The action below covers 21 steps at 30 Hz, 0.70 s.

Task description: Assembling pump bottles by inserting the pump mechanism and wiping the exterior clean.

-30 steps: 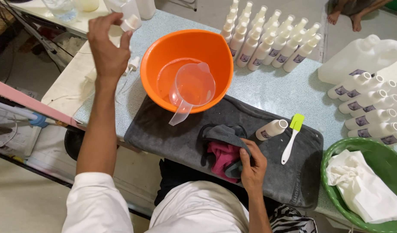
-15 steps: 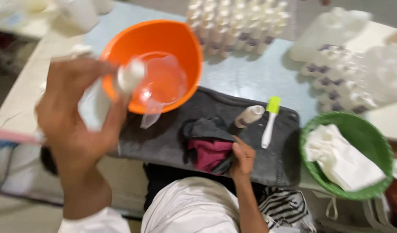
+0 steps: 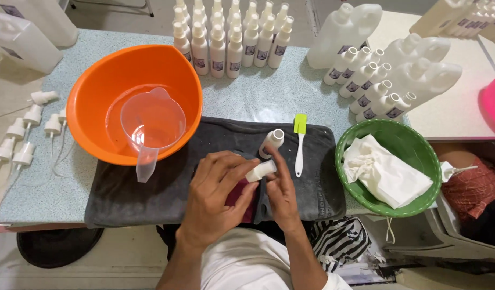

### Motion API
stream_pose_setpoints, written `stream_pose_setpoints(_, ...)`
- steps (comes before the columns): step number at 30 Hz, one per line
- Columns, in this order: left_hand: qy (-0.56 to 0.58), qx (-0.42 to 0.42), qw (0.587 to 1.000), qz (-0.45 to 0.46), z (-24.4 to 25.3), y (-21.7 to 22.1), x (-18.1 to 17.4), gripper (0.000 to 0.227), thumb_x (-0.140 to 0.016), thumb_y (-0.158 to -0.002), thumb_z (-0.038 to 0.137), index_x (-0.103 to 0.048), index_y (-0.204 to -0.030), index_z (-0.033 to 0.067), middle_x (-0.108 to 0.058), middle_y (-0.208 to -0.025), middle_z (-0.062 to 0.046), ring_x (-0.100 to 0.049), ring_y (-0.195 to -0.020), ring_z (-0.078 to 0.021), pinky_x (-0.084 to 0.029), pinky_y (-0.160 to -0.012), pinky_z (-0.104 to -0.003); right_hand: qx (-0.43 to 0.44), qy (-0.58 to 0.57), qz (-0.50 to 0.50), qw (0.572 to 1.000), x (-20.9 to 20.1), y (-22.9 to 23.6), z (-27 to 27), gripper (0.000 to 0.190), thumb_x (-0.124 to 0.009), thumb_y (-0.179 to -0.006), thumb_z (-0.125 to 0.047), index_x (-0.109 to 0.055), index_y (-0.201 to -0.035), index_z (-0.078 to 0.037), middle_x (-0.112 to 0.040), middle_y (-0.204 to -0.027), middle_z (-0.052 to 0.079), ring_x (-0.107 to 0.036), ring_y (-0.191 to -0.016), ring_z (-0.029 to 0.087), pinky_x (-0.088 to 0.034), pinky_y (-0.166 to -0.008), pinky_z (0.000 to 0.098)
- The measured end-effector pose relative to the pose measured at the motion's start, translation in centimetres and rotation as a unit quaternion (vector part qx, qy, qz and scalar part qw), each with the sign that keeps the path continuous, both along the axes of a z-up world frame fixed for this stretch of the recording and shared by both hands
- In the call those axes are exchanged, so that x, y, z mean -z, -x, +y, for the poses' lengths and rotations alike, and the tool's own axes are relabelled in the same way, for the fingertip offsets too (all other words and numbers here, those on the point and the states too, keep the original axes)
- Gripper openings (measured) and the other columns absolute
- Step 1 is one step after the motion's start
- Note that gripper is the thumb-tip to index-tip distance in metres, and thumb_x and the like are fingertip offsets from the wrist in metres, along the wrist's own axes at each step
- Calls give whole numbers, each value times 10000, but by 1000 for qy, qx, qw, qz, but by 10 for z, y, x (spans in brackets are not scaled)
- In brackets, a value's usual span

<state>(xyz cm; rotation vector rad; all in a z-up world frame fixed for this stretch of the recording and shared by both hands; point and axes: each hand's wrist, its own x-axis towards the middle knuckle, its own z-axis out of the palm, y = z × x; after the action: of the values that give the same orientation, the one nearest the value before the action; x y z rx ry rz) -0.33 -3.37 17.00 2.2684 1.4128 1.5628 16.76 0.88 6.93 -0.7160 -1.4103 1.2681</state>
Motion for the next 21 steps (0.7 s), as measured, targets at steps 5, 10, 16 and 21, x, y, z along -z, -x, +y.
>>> stream_pose_setpoints(5, -2, -11, 1000, -14, 7, -17, 14, 301, -699, -937, 44, -659, -1235, 65, -665, -1089, -99, -632, -1031, -301, -493, -878, -428, 28, 76, 66, 995, 36, -2, -6, 280, -670, -996, -303, -680, -989, -23, -652, -855, 15, -575, -793, 97, -466, -742, 263)
stream_pose_setpoints(10, 13, 1, 999, -45, 7, -12, 20, 294, -700, -924, 36, -664, -1215, 48, -668, -1088, -101, -634, -1017, -295, -503, -920, -431, 30, 110, 89, 989, 41, 2, -7, 247, -668, -1001, -274, -660, -976, -28, -585, -832, -18, -515, -770, 86, -422, -694, 262)
stream_pose_setpoints(16, 85, 123, 972, -181, 14, 9, 16, 346, -544, -1018, 95, -626, -1332, -26, -645, -1318, -232, -565, -1289, -480, -414, -1091, -591, 55, -7, 115, 992, 30, 3, 14, 433, -589, -948, -296, -725, -955, 115, -725, -849, 218, -635, -844, 204, -528, -777, 346)
stream_pose_setpoints(21, 182, 155, 956, -171, 24, 11, 42, 378, -671, -939, 91, -674, -1306, 2, -731, -1207, -198, -658, -1182, -443, -462, -1022, -528, -6, -21, 117, 993, 16, -1, 39, 454, -550, -900, -321, -712, -810, 94, -667, -652, 207, -618, -625, 223, -514, -636, 329)
